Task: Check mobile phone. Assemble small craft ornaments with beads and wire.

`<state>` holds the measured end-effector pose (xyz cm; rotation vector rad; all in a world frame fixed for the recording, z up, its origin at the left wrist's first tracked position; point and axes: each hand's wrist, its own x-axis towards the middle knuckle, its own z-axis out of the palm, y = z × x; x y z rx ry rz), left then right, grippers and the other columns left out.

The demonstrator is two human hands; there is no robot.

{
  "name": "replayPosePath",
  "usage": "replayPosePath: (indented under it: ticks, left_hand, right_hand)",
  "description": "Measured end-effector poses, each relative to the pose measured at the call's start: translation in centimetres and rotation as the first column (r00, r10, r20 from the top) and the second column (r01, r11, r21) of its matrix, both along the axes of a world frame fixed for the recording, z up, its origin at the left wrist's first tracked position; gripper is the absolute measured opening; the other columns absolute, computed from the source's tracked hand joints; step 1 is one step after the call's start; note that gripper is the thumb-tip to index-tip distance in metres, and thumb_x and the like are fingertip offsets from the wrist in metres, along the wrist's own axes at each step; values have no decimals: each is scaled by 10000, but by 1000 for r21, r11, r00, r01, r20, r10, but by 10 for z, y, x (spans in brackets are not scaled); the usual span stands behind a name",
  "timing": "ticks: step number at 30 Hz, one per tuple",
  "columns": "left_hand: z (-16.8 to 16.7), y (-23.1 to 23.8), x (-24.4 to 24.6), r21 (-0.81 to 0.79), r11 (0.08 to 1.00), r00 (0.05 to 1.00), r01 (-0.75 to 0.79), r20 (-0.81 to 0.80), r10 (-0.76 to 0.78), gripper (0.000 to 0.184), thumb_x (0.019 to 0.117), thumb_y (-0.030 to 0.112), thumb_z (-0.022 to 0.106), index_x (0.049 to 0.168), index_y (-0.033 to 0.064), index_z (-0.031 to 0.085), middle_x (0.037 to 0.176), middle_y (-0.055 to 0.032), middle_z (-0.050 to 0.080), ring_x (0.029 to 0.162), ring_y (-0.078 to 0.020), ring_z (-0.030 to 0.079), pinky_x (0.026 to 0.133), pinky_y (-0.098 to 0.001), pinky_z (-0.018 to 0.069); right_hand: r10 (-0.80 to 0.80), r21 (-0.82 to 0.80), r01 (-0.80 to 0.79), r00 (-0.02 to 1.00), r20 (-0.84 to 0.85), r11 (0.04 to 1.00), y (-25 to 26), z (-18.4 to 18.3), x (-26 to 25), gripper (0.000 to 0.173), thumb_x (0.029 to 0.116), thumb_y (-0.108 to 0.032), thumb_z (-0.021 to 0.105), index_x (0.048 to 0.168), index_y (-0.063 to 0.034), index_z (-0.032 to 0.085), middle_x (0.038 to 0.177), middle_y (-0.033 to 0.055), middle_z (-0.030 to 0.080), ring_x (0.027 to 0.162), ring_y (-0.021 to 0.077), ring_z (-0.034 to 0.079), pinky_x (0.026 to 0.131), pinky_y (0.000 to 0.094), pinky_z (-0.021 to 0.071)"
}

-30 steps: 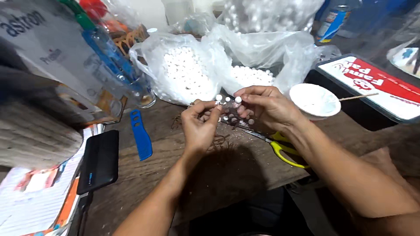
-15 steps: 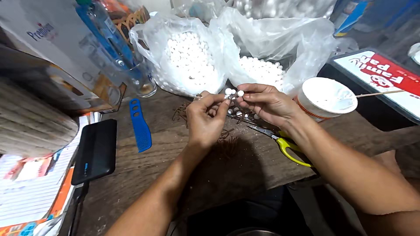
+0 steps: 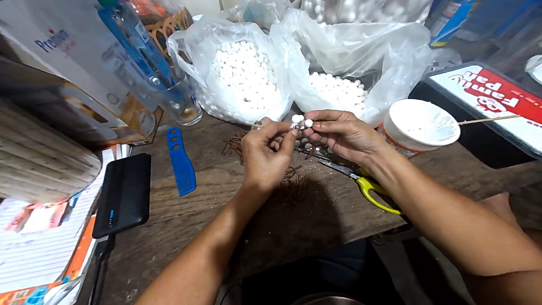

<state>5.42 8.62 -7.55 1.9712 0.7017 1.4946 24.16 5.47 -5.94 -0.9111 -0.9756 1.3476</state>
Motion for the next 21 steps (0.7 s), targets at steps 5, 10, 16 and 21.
replayPosePath:
  ticks: [5, 10, 16, 21]
  left_hand:
    - [-1, 0, 0, 9, 1000, 1000, -1, -4, 1, 55, 890, -27, 685, 918, -42, 730, 802, -25, 601, 634, 40, 537, 571, -82, 454]
    - [0, 0, 0, 9, 1000, 1000, -10, 5, 10, 53, 886, -30, 687, 914, -42, 731, 798, -21, 595, 640, 48, 529, 572, -73, 444]
    - [1, 0, 0, 8, 1000, 1000, -8, 6, 8, 58, 890, -30, 679, 916, -44, 729, 793, -22, 591, 633, 47, 531, 569, -74, 445]
    - [0, 0, 0, 7, 1000, 1000, -13, 2, 13, 55, 889, -27, 682, 911, -37, 731, 787, -15, 592, 638, 49, 536, 577, -75, 451]
  right_hand:
    - [2, -14, -2, 1000, -20, 1000, 1, 1, 0, 305, 965, 118, 466, 1029, -28, 726, 902, 30, 749, 787, 83, 729, 765, 219, 617]
    - [4, 25, -5, 1000, 8, 1000, 0, 0, 1, 303, 936, 130, 495, 996, -46, 734, 861, 19, 748, 759, 69, 720, 752, 213, 614]
    - [-44, 70, 40, 998, 51, 997, -3, -1, -1, 292, 890, 142, 551, 1016, -34, 747, 799, 20, 742, 679, 68, 701, 677, 212, 608]
    - [-66, 100, 57, 994, 87, 993, -3, -1, -1, 315, 924, 135, 503, 1034, -16, 757, 867, 26, 764, 731, 79, 723, 715, 230, 618]
